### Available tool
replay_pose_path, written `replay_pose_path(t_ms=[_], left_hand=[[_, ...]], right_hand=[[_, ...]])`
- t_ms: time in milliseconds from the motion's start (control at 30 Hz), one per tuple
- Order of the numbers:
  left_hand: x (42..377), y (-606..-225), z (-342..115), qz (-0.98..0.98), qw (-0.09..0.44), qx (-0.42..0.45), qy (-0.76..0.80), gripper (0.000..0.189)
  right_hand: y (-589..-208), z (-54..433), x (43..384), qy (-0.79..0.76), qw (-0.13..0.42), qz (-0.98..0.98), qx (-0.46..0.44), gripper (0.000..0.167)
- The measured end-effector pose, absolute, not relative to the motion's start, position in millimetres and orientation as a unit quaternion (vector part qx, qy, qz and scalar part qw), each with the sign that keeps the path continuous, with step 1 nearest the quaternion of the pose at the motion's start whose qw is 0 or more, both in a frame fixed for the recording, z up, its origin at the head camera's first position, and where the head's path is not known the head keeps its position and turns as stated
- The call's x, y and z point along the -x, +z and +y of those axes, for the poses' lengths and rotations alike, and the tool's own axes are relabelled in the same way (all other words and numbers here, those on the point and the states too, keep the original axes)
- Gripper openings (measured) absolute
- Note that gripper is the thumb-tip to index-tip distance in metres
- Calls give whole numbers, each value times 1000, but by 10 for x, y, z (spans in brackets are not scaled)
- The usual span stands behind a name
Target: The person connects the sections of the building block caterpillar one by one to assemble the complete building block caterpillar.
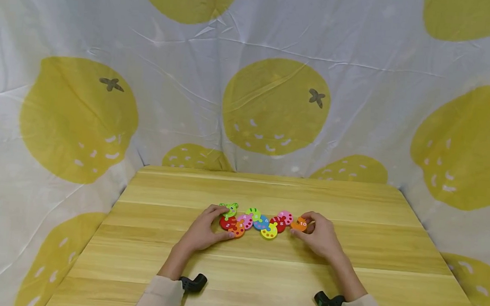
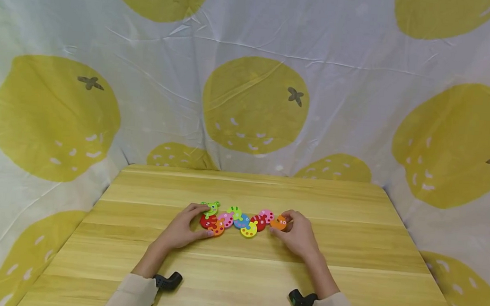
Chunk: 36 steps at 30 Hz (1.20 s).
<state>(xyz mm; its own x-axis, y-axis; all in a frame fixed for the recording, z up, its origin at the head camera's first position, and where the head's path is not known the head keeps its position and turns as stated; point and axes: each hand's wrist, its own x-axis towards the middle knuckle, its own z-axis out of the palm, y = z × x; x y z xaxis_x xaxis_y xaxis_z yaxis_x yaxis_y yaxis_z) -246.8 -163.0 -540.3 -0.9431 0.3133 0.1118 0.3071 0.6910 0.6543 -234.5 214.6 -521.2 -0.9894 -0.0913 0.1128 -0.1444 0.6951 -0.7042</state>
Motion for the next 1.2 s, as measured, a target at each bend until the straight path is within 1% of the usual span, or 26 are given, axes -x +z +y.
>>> replay_pose_path(t_ms=[200, 833, 1100, 1200], left_hand=[[2448, -5401, -1626, 919, 7, -166, 356, 79], [2396, -5354, -1615, 917, -10, -178, 357, 76], [2391, -5360, -1612, 918, -5, -181, 353, 75], [2414, -5360, -1615, 920, 1, -179, 348, 75]], right_hand=[[-5224, 2089, 2357, 375, 32, -923, -75, 53], [-5234, 2011, 2368, 351, 29, -933, -75, 52], [-5245, 2023, 2375, 349, 17, -935, -68, 53], [-5217, 2028, 2385, 352, 13, -933, -67, 55]])
